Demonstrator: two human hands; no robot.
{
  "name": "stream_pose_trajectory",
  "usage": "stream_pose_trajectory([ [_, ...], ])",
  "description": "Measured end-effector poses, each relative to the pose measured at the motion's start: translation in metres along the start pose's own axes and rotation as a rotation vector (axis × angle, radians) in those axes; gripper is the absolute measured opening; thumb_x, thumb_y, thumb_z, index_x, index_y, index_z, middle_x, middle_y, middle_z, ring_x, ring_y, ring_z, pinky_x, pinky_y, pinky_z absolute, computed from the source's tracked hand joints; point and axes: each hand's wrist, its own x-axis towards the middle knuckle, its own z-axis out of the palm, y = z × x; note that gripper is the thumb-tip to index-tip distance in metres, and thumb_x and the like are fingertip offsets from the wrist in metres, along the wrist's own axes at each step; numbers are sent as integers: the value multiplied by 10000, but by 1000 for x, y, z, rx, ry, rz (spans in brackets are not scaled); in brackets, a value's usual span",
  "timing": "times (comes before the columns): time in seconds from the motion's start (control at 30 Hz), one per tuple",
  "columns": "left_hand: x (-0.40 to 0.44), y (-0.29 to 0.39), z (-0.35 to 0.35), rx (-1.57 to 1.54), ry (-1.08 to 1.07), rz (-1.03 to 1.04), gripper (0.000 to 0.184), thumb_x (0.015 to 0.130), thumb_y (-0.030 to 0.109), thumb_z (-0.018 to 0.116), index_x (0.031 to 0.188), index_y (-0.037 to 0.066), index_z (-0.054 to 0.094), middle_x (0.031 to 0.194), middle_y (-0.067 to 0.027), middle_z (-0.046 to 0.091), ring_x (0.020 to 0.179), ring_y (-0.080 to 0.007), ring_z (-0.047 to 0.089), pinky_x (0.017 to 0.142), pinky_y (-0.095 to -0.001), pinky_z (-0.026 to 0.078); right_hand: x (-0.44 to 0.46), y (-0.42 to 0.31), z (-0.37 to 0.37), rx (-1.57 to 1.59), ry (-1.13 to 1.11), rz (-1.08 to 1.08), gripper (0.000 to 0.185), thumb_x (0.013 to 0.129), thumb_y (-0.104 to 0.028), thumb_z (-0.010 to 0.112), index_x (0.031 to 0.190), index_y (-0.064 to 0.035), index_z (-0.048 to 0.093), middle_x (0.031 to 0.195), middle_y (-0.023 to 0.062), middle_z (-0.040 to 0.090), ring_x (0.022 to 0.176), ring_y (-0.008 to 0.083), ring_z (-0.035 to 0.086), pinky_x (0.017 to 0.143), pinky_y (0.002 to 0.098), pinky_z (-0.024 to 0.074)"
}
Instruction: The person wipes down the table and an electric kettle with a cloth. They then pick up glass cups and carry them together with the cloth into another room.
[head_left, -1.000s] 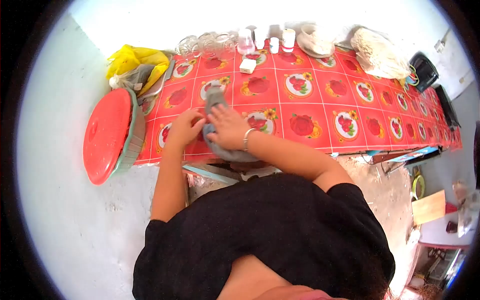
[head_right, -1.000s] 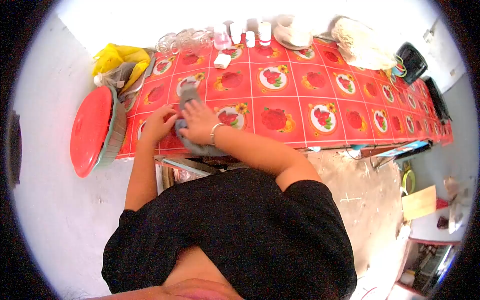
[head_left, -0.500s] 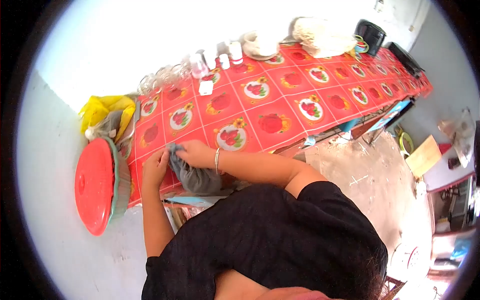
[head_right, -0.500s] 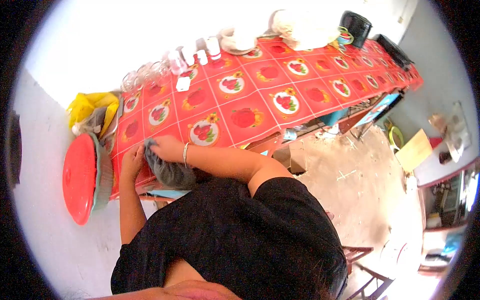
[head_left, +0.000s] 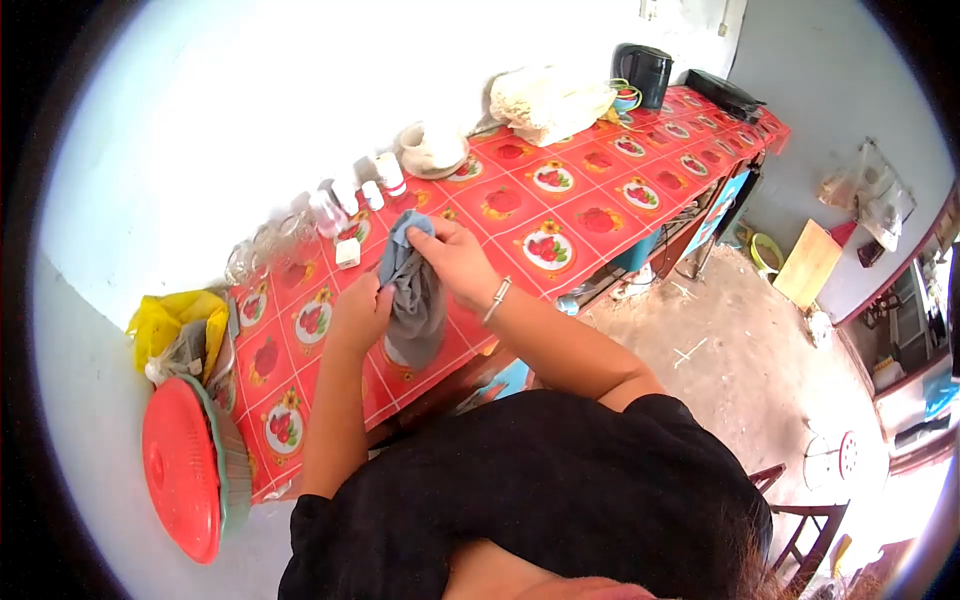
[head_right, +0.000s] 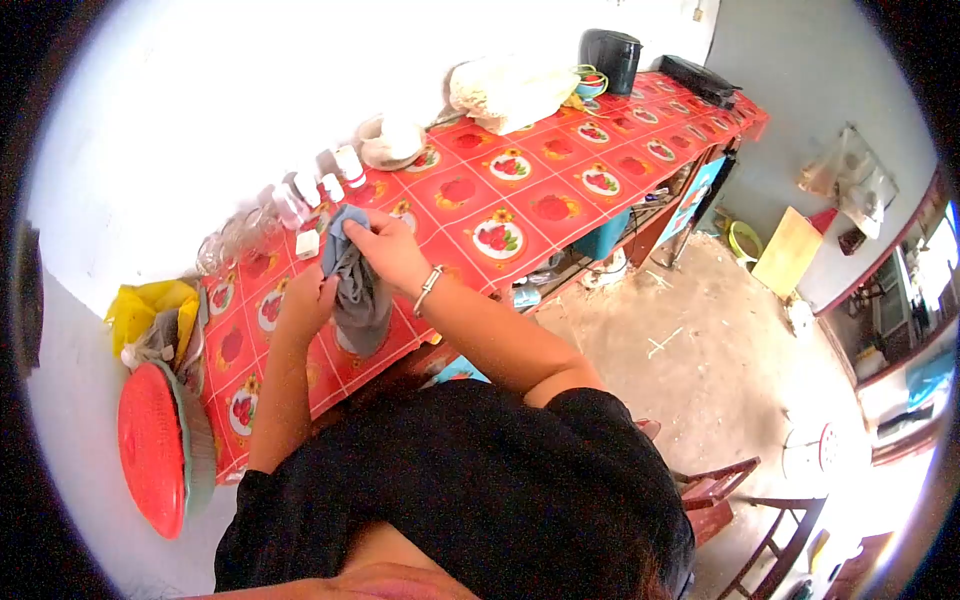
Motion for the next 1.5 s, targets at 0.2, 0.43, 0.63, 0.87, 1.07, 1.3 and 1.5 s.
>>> stream_pose_trajectory([
  [0.2, 33, 10, -1, -55, 162, 143, 365, 893, 111, 484, 1250, 110, 557, 1227, -176, 578, 1099, -353, 568, 892, -420, 471, -10, -23, -33, -186, 47, 46, 193, 914, -158, 608, 1033, -15, 660, 922, -8, 669, 811, 53, 592, 727, 220, 480],
  [0.43, 45, 9, -9, -92, 297, 241, 398, 862, 5, 468, 1245, 81, 545, 1329, -159, 514, 1182, -345, 525, 963, -399, 444, -11, -43, -47, -759, -3, 188, 203, 903, -173, 621, 1021, -14, 668, 877, -9, 664, 757, 50, 586, 684, 212, 479],
  [0.63, 38, -1, -23, -26, 320, 214, 231, 855, 148, 576, 1056, 34, 596, 971, -168, 622, 924, -362, 600, 773, -438, 477, 13, -39, -52, -375, -60, 9, 184, 948, -127, 534, 1039, -7, 640, 929, 12, 667, 819, 72, 605, 733, 231, 499],
  [0.87, 30, 10, -68, -10, 50, 112, 357, 783, 384, 678, 938, 67, 616, 833, -147, 614, 826, -343, 602, 697, -421, 455, 38, -67, -26, -98, -25, 90, 194, 971, -81, 458, 1088, -17, 598, 912, 52, 654, 738, 134, 620, 709, 275, 539],
  [1.07, 33, 8, -93, 105, 144, 159, 326, 812, 329, 653, 1017, 76, 641, 904, -145, 645, 864, -334, 613, 751, -424, 473, 54, -82, -22, -141, -215, 69, 181, 974, -105, 460, 1033, -20, 609, 795, 11, 608, 601, 89, 514, 580, 215, 480],
  [1.3, 44, 3, -138, 204, 65, 24, 322, 797, 310, 670, 1042, 100, 664, 899, -149, 668, 846, -330, 625, 745, -404, 481, 69, -122, -11, -263, -290, -87, 176, 966, -135, 504, 1039, -46, 637, 895, -8, 655, 734, 64, 595, 608, 212, 529],
  [1.5, 49, 7, -184, 173, 78, -47, 401, 742, 356, 729, 983, 41, 674, 834, -145, 667, 758, -267, 629, 704, -358, 485, 67, -163, 11, -380, -166, -272, 181, 960, -130, 512, 1057, -41, 637, 798, -23, 608, 608, 49, 519, 556, 188, 487],
])
